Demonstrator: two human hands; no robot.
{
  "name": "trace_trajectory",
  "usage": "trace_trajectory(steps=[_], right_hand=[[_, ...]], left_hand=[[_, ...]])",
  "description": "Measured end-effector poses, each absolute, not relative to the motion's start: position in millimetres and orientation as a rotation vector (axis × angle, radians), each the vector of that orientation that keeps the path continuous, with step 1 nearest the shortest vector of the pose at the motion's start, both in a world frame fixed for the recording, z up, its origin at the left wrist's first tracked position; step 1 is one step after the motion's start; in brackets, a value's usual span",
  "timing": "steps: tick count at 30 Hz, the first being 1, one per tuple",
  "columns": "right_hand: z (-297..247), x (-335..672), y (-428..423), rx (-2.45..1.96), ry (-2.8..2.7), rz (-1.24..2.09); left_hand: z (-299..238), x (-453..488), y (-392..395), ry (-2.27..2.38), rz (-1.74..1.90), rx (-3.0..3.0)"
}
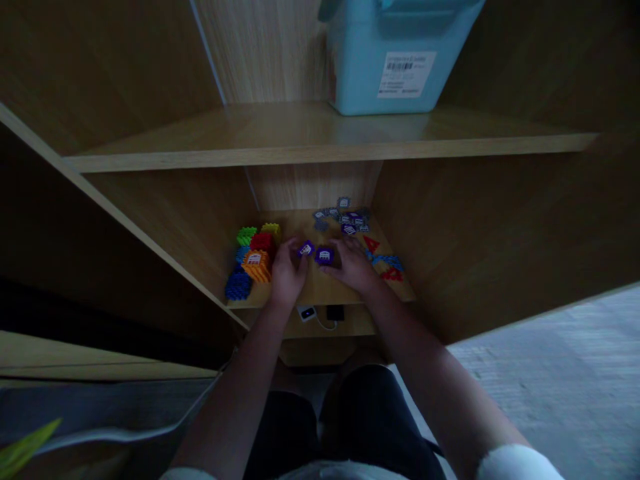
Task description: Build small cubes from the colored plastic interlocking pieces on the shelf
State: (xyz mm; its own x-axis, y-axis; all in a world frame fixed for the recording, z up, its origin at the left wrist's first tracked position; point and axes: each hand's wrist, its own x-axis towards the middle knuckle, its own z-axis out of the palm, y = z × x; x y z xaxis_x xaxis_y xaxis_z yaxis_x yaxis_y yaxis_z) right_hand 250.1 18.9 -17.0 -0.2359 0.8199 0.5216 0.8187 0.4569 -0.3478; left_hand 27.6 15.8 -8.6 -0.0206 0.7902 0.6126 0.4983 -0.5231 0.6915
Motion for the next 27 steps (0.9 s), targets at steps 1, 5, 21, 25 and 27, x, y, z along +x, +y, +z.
trace_trajectory(steps=[1, 5, 21, 25, 27], right_hand=[[-15.3, 250.0, 17.5, -1.339, -2.049, -0.022], [-5.2, 246.8, 8.5, -1.225, -2.061, -0.070], [0.0, 242.2, -0.8, -1.165, -2.020, -0.172], [-0.5, 241.3, -0.5, -1.058, -2.071, -0.091], [-1.8, 241.2, 0.7, -1.031, -2.080, -0.063]], left_hand=[[-8.7, 26.7, 16.2, 1.327, 1.557, 1.986], [-6.7, 25.2, 14.7, 1.223, 1.519, 2.045], [-9.6, 30.0, 12.4, 1.022, 1.290, 1.773], [-10.9, 29.5, 12.7, 0.997, 1.279, 1.659], [-11.3, 29.3, 13.1, 0.976, 1.256, 1.618]])
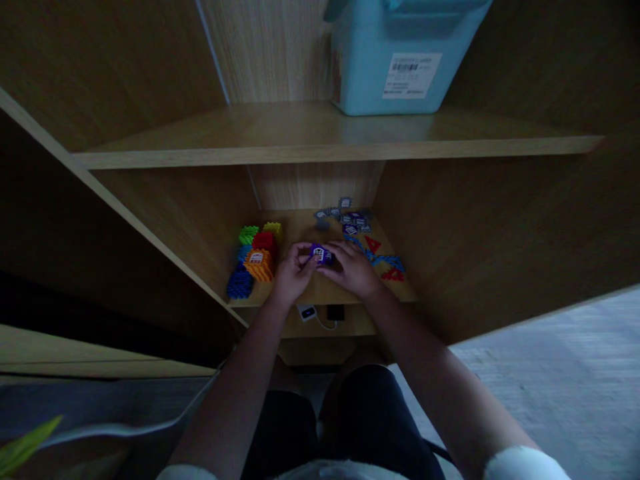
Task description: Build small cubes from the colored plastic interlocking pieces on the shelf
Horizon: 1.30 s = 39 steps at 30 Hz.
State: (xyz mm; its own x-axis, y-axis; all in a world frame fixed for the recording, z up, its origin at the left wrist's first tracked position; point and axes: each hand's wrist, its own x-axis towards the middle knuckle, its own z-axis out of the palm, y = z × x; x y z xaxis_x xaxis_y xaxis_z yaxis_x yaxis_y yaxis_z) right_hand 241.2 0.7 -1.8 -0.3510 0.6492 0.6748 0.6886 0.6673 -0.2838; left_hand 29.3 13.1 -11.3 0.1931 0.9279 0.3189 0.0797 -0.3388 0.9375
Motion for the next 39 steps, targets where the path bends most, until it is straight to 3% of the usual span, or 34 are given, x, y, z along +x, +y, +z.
trace_trajectory(steps=[6, 12, 39], right_hand=[[-3.2, 242.6, 3.1, -1.010, -2.023, 0.011], [-3.5, 247.7, 6.3, -1.139, -1.943, -0.036], [-16.5, 251.1, 12.0, -1.288, -1.998, 0.100]], left_hand=[[-13.5, 29.7, 16.6, 0.865, 1.228, 1.583], [-14.0, 28.8, 21.7, 1.138, 1.375, 1.791], [-15.5, 35.8, 24.7, 1.225, 1.178, 1.921]])
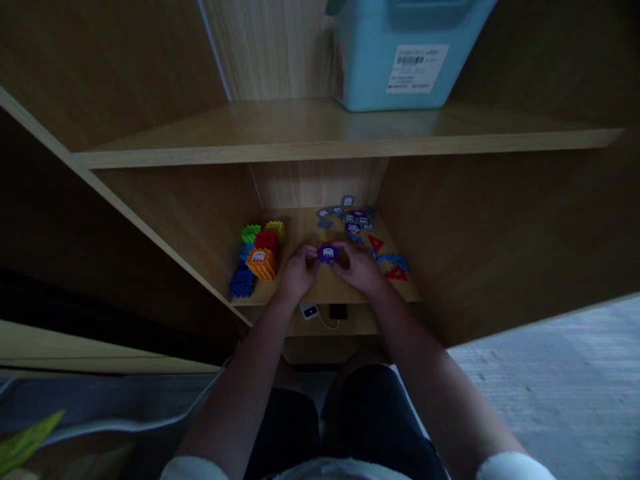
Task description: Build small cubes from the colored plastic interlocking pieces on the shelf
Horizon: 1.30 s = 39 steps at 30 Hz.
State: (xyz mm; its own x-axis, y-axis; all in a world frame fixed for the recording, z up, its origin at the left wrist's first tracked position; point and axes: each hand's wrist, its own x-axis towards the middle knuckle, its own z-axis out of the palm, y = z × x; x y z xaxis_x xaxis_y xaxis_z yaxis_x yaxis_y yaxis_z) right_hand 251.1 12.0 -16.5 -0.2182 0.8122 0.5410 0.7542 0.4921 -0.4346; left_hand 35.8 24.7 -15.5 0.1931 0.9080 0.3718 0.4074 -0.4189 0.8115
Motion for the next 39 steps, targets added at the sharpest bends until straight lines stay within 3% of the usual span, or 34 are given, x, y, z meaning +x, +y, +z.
trace_trajectory(steps=[30, 39], right_hand=[[-22.5, 249.1, 13.2, -1.405, -1.987, -0.054], [-18.1, 248.4, 13.4, -1.311, -2.078, 0.053]], left_hand=[[-9.9, 37.1, 21.5, 1.268, 1.163, 1.941], [-11.5, 32.4, 23.2, 1.361, 1.314, 1.894]])
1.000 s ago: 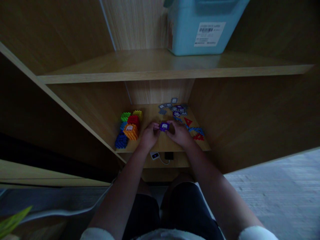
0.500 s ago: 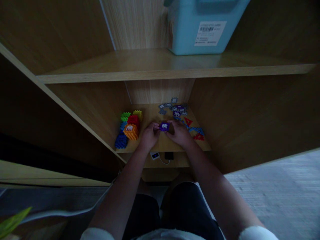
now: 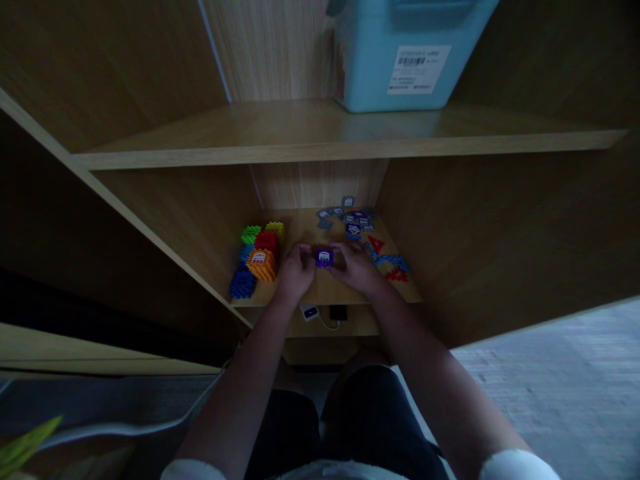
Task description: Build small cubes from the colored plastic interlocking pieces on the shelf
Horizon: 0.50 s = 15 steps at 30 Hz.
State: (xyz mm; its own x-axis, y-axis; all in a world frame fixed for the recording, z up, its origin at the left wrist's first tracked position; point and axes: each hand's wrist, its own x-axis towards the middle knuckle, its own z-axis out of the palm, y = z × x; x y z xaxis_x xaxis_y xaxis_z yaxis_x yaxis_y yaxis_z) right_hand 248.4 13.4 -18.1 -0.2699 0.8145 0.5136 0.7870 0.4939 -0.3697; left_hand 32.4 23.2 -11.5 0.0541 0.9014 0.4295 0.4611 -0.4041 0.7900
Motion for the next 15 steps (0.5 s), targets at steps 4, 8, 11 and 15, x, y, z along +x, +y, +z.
trace_trajectory(steps=[4, 8, 11, 15], right_hand=[[-16.0, 248.4, 12.4, -1.302, -2.075, -0.017], [-22.1, 246.1, 15.0, -1.428, -1.919, -0.165], [-23.6, 241.7, 14.5, -1.642, -1.887, -0.203], [-16.8, 236.6, 7.8, -1.979, -1.847, -0.203]], left_hand=[[-11.8, 30.2, 23.8, 1.388, 1.370, 1.849], [-12.1, 29.2, 22.9, 1.395, 1.369, 1.832], [-11.8, 29.1, 22.2, 1.414, 1.338, 1.852], [-10.1, 29.9, 21.5, 1.438, 1.299, 1.858]])
